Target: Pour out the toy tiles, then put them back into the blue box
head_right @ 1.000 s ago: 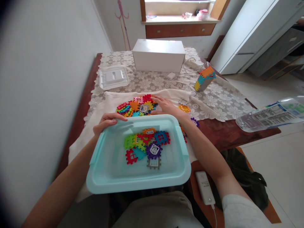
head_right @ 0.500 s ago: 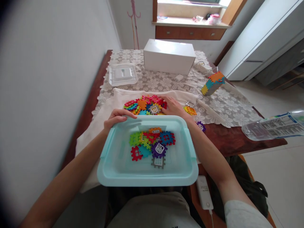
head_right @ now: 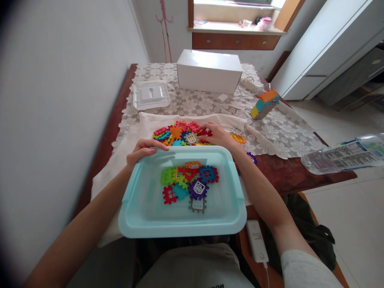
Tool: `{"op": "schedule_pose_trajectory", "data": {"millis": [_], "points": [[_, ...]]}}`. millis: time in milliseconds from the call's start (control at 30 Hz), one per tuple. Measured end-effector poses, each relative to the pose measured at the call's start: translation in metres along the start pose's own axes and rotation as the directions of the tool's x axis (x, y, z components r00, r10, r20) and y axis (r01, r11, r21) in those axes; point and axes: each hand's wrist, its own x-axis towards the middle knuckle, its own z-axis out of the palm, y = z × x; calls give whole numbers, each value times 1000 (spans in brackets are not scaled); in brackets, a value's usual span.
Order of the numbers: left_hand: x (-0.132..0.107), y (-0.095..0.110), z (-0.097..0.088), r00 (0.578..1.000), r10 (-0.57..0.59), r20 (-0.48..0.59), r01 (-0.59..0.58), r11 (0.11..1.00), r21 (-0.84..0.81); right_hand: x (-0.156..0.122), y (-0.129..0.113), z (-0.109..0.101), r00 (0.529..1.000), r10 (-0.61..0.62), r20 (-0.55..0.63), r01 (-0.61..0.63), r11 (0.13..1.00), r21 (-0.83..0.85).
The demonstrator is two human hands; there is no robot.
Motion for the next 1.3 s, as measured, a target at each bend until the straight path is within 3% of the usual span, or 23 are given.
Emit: {"op": "schedule_pose_trajectory", "data": {"millis": [200,367,467,567,700,800,1000,1167,1300], "points": [[2,-1,-2,1000,19,4,-19,1000,8,-1,0,3,1000,13,10,-14,996,85],[0,3,2,1000,4,-1,-4,1000,0,-2,-7,7,998,-54,19,55,996,-75],[0,3,2,1000,-2,-9,2,1000,8,1,-6,10,995,-97,32,99,992,-80],[0,3,3,1000,-17,-23,17,1000,-1,2,-4,10,993,-113,18,113,994,8],[0,4,5,1000,-16,-16,15,1000,-15,1,-1,4,1000,-18,24,11,973,230],[-1,5,5,1000,-13,-14,13,1000,-6,3,2,0,999,41,-35,-21,897,443],[0,4,4,1000,-13,-19,12,1000,-14,9,5,-6,977,111,-184,62,671,739],[0,4,4,1000,-5,-5,5,1000,-27,-1,-14,-14,967,99,-236,159,492,856],[1,5,5,1000,-8,-6,8,999,-35,-12,-31,-20,976,15,-218,188,451,872]]}}
